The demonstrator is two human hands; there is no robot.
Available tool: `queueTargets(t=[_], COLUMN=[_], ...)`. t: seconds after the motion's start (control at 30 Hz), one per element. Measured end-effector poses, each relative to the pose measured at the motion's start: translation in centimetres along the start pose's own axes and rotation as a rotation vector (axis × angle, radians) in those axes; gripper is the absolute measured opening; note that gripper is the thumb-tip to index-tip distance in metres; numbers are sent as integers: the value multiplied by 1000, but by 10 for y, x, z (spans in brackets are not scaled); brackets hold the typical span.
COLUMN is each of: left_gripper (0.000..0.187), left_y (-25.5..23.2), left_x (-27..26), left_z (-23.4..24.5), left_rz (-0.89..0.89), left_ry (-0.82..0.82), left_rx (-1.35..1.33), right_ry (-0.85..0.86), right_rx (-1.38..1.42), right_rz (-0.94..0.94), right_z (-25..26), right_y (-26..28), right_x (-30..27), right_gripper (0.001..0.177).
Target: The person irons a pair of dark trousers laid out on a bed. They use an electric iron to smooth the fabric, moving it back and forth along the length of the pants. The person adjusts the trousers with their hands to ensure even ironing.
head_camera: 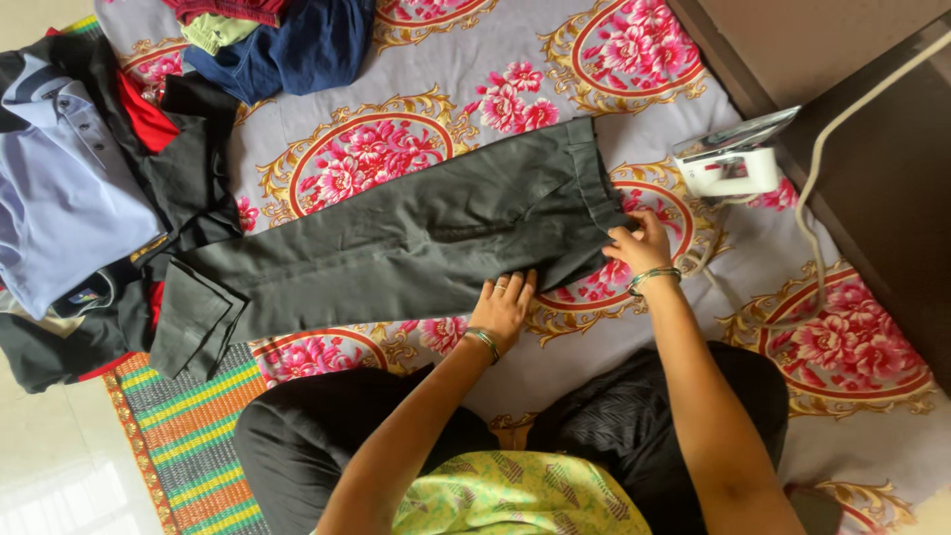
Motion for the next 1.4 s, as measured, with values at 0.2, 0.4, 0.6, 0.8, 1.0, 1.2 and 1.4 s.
queueTargets(t=[0.2, 0.4, 0.6, 0.8, 1.0, 1.2, 1.4], left_gripper=[71, 67, 72, 38, 55, 68, 62], left_y=[27, 51, 12, -51, -53, -61, -70], left_x=[-5, -23, 19, 64, 72, 76, 81], left_z=[-37, -37, -26, -17, -22, -41, -45], left_rz=[102, 129, 86, -299, -139, -88, -140], left_ry=[-90, -296, -185, -184, -270, -267, -333], left_rx=[-53, -123, -55, 26, -13, 106, -109], right_ry=[8, -25, -69, -280, -38, -89, -64], right_rx=[111, 149, -120, -1004, -566, -737, -719], right_rz=[66, 163, 219, 797, 266, 322, 178], right_z=[22, 29, 15, 3, 28, 36, 31], right_y=[-57, -45, -25, 10, -14, -20, -8], right_x=[24, 31, 18, -3, 16, 7, -7], right_gripper=[50, 40, 45, 54, 45, 28, 44])
Point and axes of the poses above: each hand's wrist, its own x-axis towards the middle knuckle, its own z-axis out of the back of the hand, y = z × x, the point moved 5 cm from there along x, towards the middle knuckle, and after that the axes turned 3 degrees about y, right-handed, at the moved point
